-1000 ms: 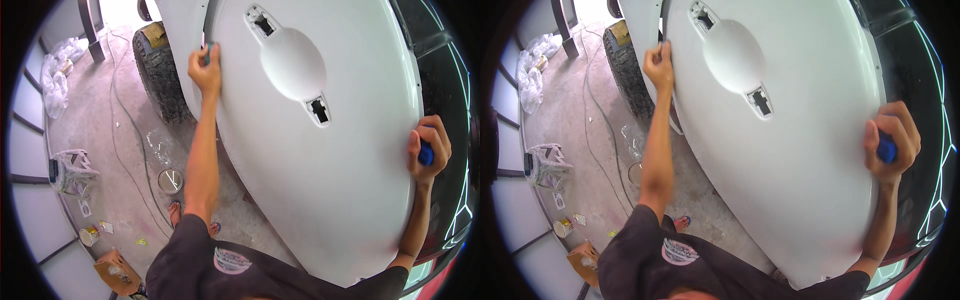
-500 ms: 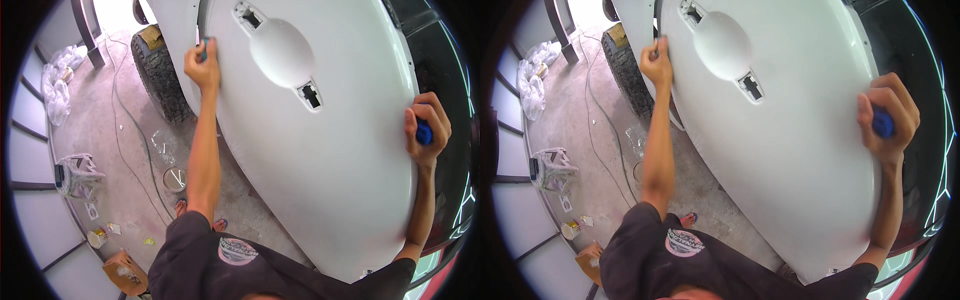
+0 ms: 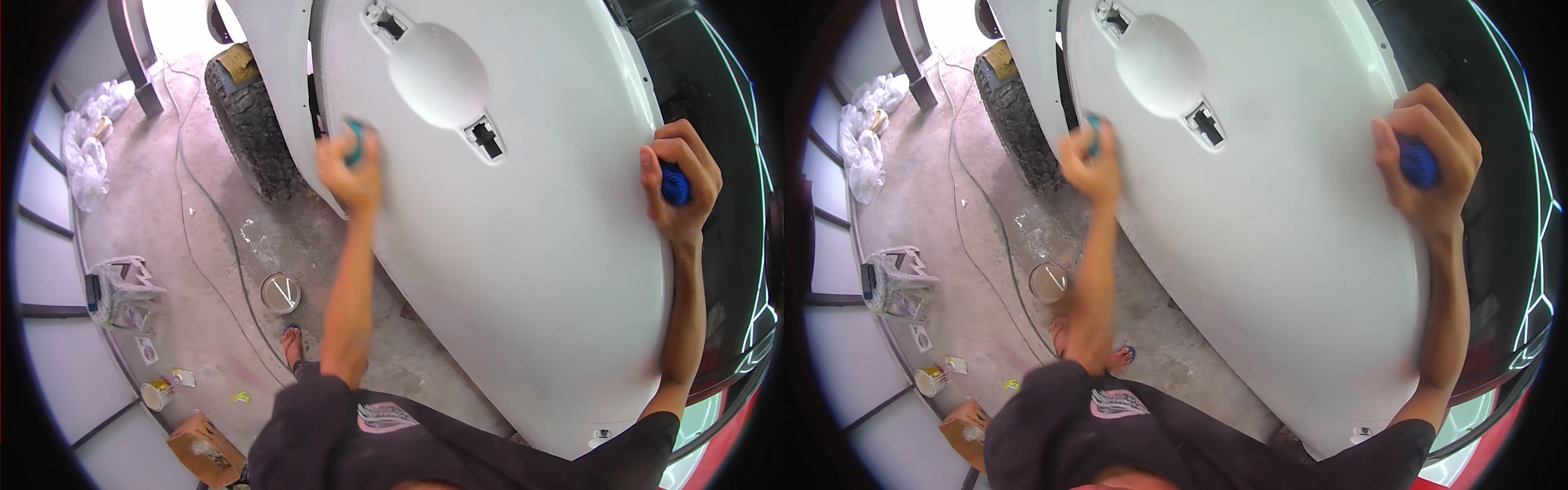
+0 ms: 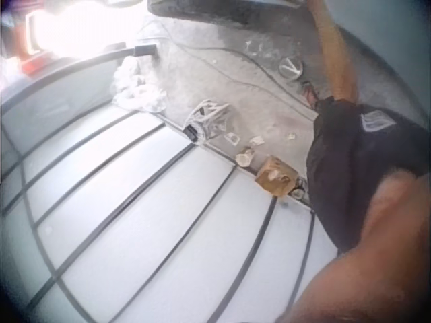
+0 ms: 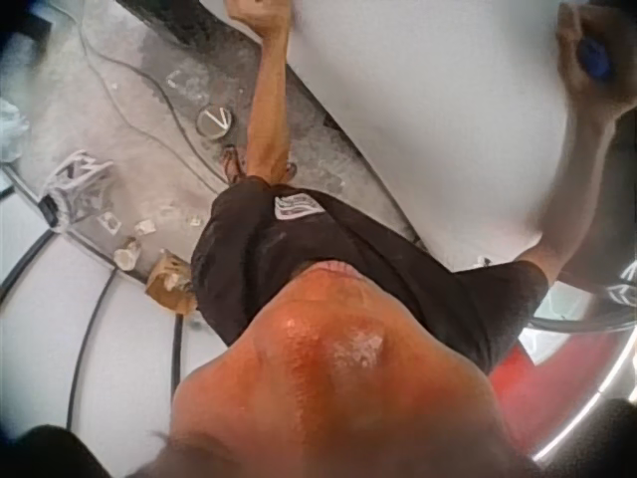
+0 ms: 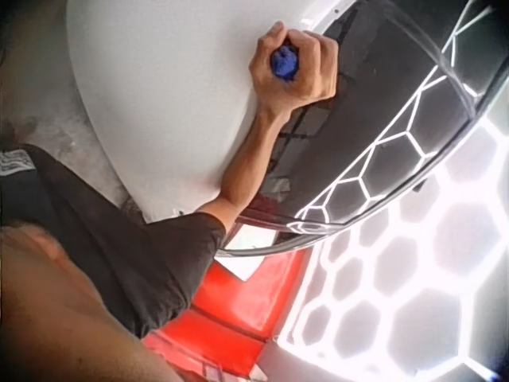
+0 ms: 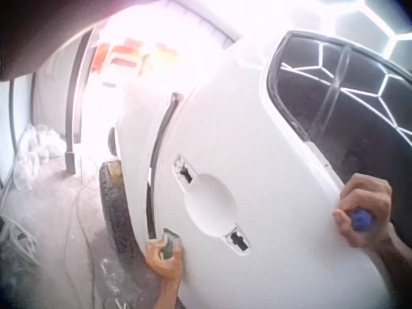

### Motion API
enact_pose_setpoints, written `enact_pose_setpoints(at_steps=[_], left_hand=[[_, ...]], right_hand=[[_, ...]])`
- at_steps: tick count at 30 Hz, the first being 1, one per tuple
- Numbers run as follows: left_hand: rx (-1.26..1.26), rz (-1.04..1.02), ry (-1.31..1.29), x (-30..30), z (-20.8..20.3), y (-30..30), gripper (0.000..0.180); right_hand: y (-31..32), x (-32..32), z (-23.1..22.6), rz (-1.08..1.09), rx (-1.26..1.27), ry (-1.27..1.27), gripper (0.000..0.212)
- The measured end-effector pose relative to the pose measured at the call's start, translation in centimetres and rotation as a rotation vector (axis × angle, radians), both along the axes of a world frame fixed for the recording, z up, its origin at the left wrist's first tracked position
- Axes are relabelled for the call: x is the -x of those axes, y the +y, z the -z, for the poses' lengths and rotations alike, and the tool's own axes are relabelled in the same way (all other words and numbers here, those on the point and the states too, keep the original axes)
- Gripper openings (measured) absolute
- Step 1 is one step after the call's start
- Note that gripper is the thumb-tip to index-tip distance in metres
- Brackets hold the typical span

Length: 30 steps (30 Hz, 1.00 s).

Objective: The person dips a sanding block and a cloth into a bucket of water, sands a car door with the sanding block, and wipes the car door down with the wet cloth.

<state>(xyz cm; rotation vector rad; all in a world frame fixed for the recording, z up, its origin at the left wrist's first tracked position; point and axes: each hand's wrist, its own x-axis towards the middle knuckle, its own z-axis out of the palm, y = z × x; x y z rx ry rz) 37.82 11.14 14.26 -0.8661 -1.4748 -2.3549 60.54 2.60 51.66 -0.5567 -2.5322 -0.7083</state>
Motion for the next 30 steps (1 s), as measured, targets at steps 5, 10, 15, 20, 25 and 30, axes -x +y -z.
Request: enact_pose_setpoints(at_steps=[5, 10, 15, 20, 25, 30], left_hand=[[-0.137, 0.086, 0.200, -7.5, -1.5, -6.6, 0.037], [-0.052, 0.013, -0.088, 4.0, -6.4, 3.5, 0.035], [-0.120, 0.225, 0.166, -12.2, -5.0, -9.9, 0.041], [-0.012, 0.064, 0.026, -3.0, -6.7, -3.2, 0.033], [-0.061, 0.075, 0.013, -5.3, -7.5, -4.4, 0.028], [-0.087, 0.124, 0.144, -7.8, -6.9, -6.5, 0.023]], right_hand=[[0.4, -0.5, 0.7, -0.008, -0.006, -0.008, 0.013], [0.6, -0.2, 0.0, -0.068, -0.011, 0.001, 0.013], [0.5, -0.7, 0.7, -0.037, 0.005, -0.009, 0.014], [0.7, 0.1, 0.9, -0.106, -0.032, -0.018, 0.015], [1.3, 0.1, 1.4, -0.090, -0.016, -0.025, 0.015], [0.9, -0.2, 0.8, -0.097, -0.019, -0.037, 0.015]])
